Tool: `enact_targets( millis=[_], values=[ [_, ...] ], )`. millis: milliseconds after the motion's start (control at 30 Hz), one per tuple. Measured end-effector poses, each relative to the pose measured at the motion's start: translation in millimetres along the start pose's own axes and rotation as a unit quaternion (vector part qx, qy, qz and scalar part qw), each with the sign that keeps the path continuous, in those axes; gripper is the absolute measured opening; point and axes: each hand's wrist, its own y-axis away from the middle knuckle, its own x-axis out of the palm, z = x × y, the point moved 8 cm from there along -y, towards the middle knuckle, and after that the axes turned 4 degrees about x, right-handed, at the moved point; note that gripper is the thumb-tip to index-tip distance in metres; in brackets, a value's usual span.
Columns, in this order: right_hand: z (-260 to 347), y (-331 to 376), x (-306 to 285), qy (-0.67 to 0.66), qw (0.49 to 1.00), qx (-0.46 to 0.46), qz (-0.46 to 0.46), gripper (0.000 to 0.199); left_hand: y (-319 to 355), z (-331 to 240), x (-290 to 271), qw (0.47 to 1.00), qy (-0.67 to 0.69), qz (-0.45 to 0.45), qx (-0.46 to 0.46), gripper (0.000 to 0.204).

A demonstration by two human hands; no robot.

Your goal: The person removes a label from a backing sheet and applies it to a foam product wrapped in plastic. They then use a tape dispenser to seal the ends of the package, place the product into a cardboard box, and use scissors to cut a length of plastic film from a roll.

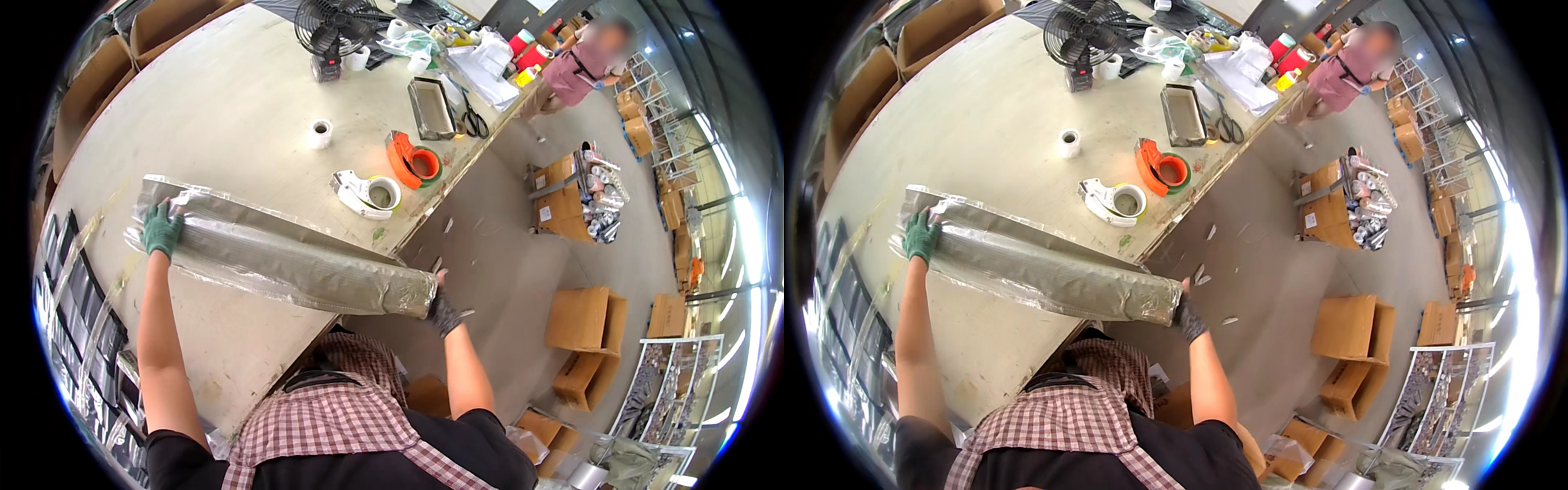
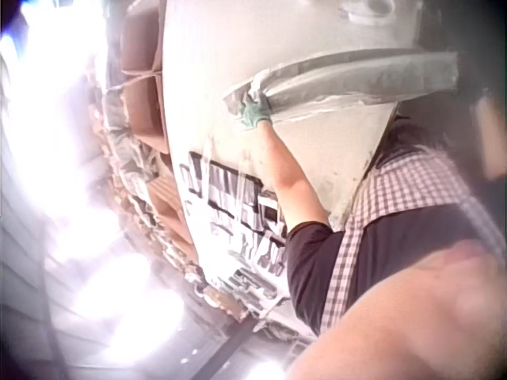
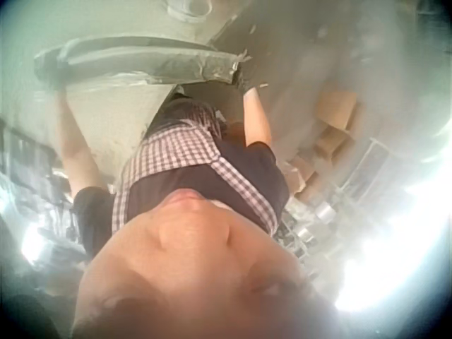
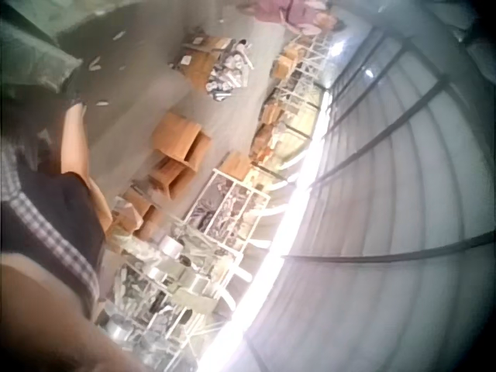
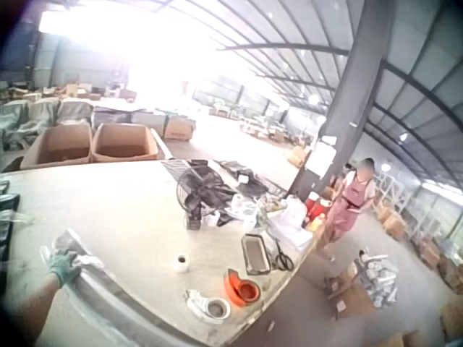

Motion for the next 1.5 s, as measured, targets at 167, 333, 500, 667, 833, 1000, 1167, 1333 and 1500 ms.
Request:
enact_targets(
  millis=[167, 333, 500, 667, 833, 1000, 1167, 1333, 1500],
  values=[
    [53.4, 63.3, 123.6, -0.144, 0.963, -0.046, 0.223, 0.08, 13.7, 99.0, 52.9, 0.985, 0.167, -0.023, -0.043, 0.052],
    [228.1, 96.2, 275.3, -0.079, 0.911, -0.349, 0.204, 0.087, 156.2, 94.4, 106.5, 0.848, 0.478, -0.11, -0.201, 0.042],
    [202.9, -9.7, 437.9, 0.157, 0.91, -0.306, 0.234, 0.053, 312.0, 32.9, 102.2, 0.782, 0.557, -0.082, -0.268, 0.041],
    [23.0, -3.9, 500.7, 0.382, 0.799, -0.345, 0.31, 0.088, 392.8, -23.5, 102.3, 0.712, 0.65, 0.033, -0.263, 0.054],
    [-118.7, 32.0, 347.1, 0.602, 0.687, -0.366, 0.178, 0.084, 345.2, -95.1, 37.2, 0.811, 0.575, 0.082, -0.074, 0.084],
    [-140.1, 84.0, 270.8, 0.502, 0.848, -0.117, 0.121, 0.074, 335.7, -26.6, 31.3, 0.916, 0.318, 0.195, -0.147, 0.05],
    [-166.4, 76.7, 239.7, 0.348, 0.924, 0.053, 0.148, 0.039, 393.1, -29.7, 88.3, 0.711, 0.624, 0.149, -0.288, 0.066],
    [-101.2, 72.5, 197.8, 0.392, 0.898, -0.058, 0.193, 0.03, 433.4, -42.8, 38.5, 0.596, 0.748, 0.246, -0.158, 0.073],
    [-50.9, 110.6, 226.6, 0.663, 0.428, -0.596, 0.148, 0.04, 403.8, -72.3, -19.5, 0.968, 0.073, -0.097, 0.219, 0.079]
  ],
)
